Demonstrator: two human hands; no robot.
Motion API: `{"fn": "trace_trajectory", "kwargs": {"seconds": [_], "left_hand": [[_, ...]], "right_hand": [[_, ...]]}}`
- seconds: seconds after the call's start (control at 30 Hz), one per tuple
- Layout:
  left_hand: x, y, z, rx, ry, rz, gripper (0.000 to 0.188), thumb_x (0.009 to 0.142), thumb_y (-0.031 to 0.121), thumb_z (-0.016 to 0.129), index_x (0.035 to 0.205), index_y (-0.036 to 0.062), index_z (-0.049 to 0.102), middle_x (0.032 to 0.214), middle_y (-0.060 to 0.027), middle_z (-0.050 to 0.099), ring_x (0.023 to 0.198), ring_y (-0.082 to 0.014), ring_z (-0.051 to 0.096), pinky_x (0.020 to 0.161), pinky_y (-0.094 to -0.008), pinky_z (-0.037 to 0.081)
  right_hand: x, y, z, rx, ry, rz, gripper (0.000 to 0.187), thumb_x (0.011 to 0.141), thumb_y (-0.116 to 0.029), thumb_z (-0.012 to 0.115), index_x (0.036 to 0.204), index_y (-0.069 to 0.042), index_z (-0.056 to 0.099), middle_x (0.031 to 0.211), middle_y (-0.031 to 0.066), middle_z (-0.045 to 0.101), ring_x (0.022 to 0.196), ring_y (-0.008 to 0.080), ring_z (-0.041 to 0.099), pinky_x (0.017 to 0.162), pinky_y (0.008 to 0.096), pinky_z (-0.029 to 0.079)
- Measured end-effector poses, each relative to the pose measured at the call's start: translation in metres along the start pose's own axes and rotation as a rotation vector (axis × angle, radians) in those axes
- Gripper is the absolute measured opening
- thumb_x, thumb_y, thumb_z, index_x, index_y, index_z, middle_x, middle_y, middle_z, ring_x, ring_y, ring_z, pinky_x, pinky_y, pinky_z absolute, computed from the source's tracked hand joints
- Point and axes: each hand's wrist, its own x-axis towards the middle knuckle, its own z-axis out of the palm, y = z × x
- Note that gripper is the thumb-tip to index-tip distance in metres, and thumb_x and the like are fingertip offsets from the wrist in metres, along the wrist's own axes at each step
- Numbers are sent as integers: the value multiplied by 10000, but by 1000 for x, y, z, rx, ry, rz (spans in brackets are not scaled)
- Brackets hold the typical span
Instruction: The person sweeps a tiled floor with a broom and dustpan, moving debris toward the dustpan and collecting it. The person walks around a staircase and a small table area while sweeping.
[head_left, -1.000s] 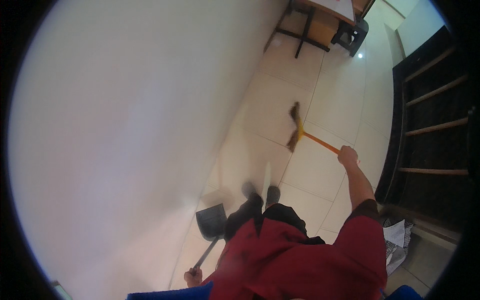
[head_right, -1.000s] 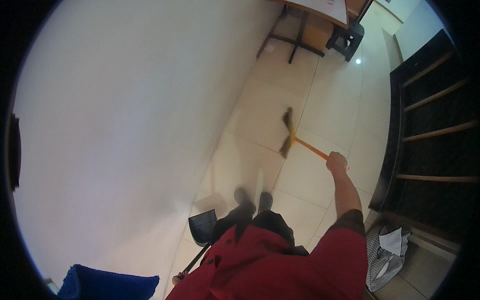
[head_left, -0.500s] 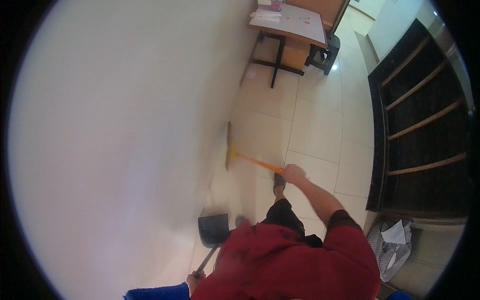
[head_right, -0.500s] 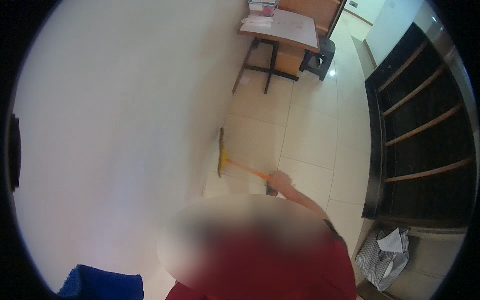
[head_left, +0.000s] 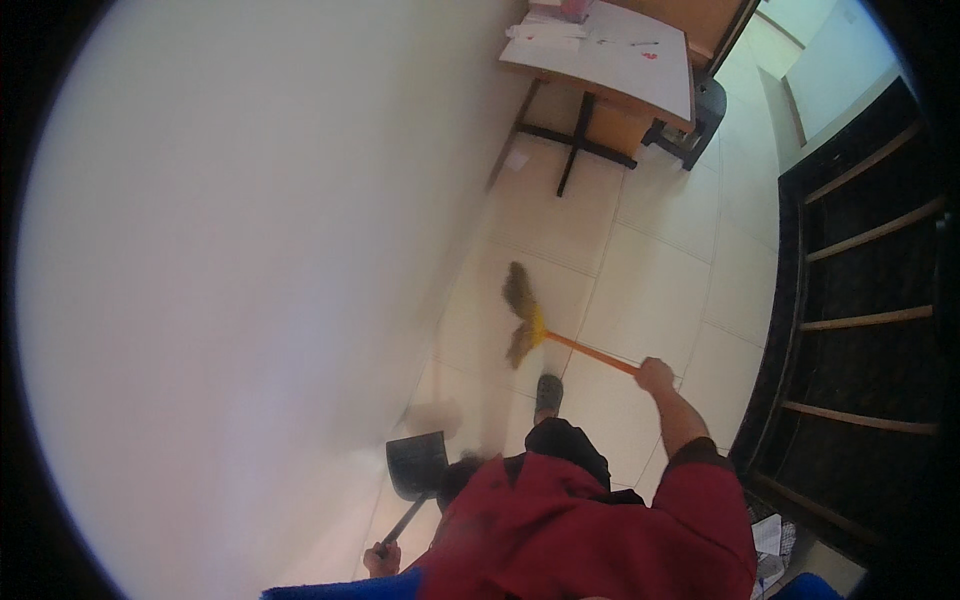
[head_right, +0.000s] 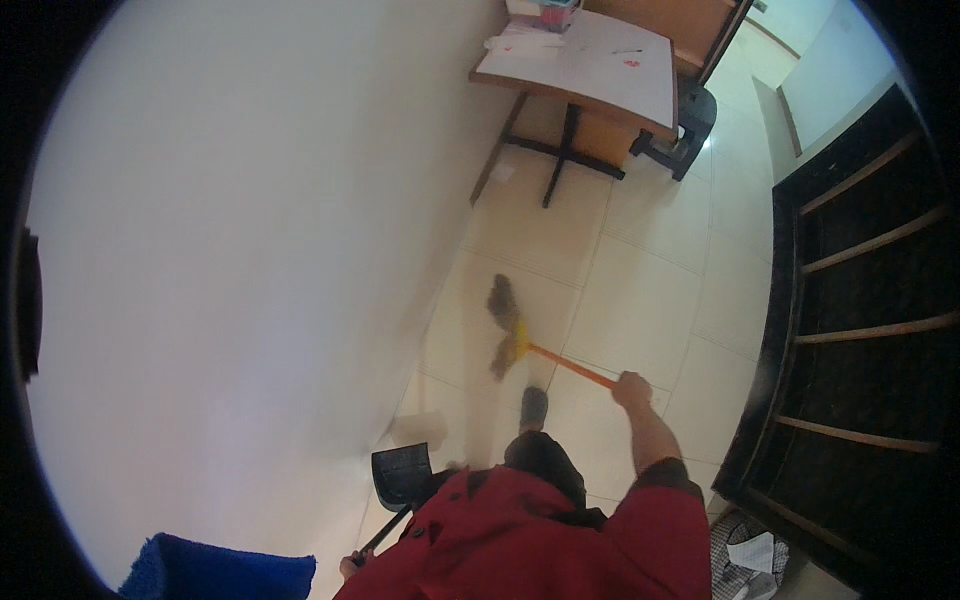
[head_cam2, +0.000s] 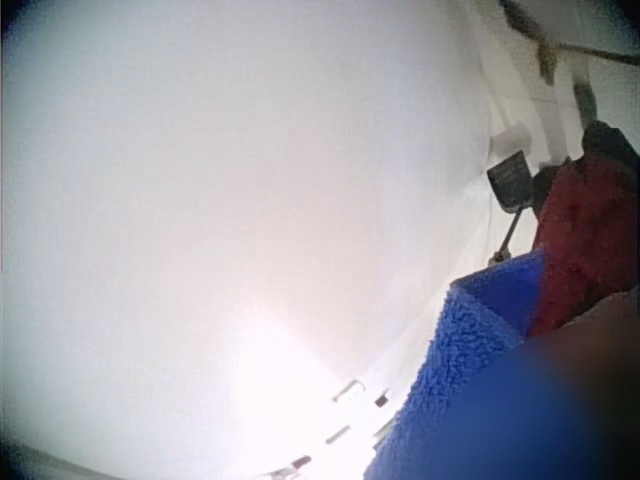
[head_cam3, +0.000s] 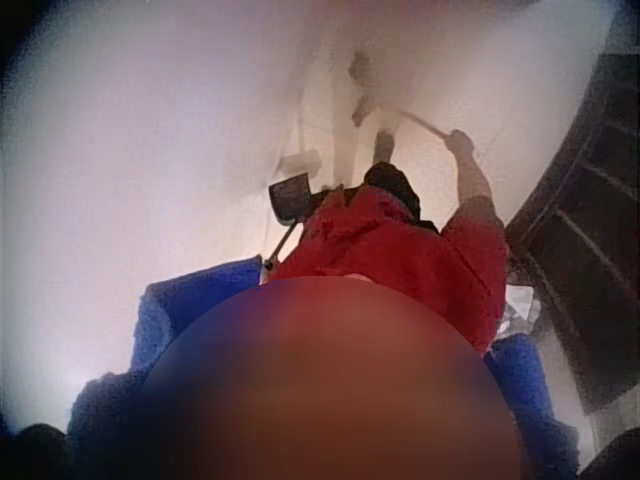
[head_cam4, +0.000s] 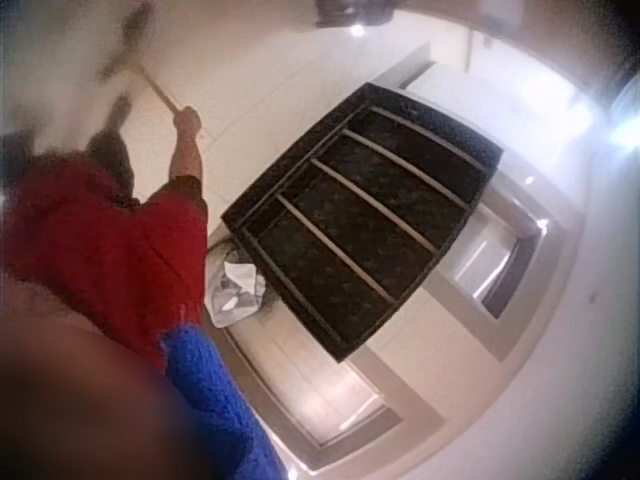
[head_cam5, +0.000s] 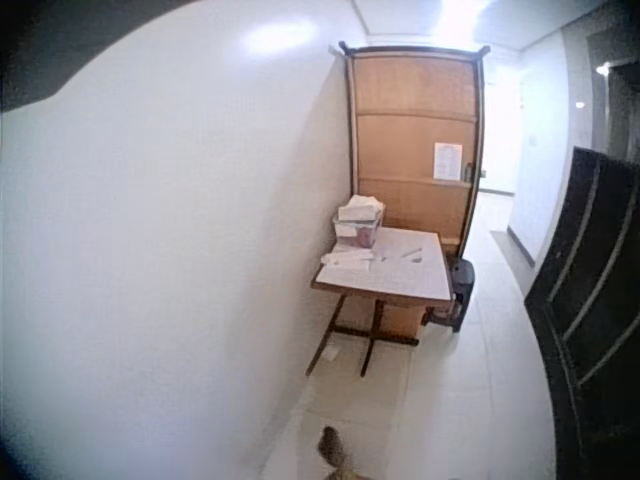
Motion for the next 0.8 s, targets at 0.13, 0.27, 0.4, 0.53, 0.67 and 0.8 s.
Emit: {"fn": "trace_trajectory", "kwargs": {"seconds": [0.13, 0.27, 0.4, 0.53, 0.67, 0.8], "left_hand": [[-5, -9, 78, 147, -51, -35, 188, 883, 202, 351, 773, 85, 449, 606, -78, 485, 526, -238, 518, 531, -361, 474], [27, -15, 110, 441, -265, 127, 232, 897, 235, 336, 795, 71, 464, 597, -65, 482, 523, -249, 529, 516, -356, 481], [50, -29, 158, 562, -268, 128, 233, 905, 193, 341, 876, 23, 499, 656, -106, 501, 613, -242, 532, 550, -376, 479], [52, -43, 220, 342, -353, -131, 285, 920, 210, 287, 845, 10, 477, 672, -124, 499, 614, -265, 525, 530, -349, 465], [58, -39, 244, 830, -617, 167, 338, 890, 268, 412, 892, -49, 528, 653, -107, 514, 562, -272, 520, 498, -332, 458], [22, -53, 274, 618, -678, -118, 334, 853, 293, 527, 899, -38, 550, 663, -82, 525, 617, -264, 571, 525, -334, 477]], "right_hand": [[-1, 66, -69, -48, 96, 121, 256, 851, -184, 539, 1018, -16, 637, 995, 168, 657, 936, 309, 642, 795, 401, 525], [-7, 71, -89, -4, 184, 109, 265, 835, -243, 583, 940, -11, 660, 931, 177, 666, 851, 327, 654, 739, 410, 529], [-36, 40, -118, 136, 157, 78, 284, 855, -284, 581, 1002, -49, 643, 961, 143, 662, 875, 285, 647, 735, 417, 524], [-10, -28, -129, 119, 230, -80, 288, 852, -296, 580, 959, -38, 648, 900, 155, 665, 843, 312, 649, 730, 431, 525], [45, -109, -128, 83, 229, -238, 324, 851, -318, 559, 939, -20, 648, 899, 194, 662, 856, 350, 649, 748, 454, 521], [85, -161, -148, 53, 183, -245, 338, 850, -307, 537, 940, 2, 640, 925, 215, 657, 888, 365, 643, 770, 461, 518]]}}
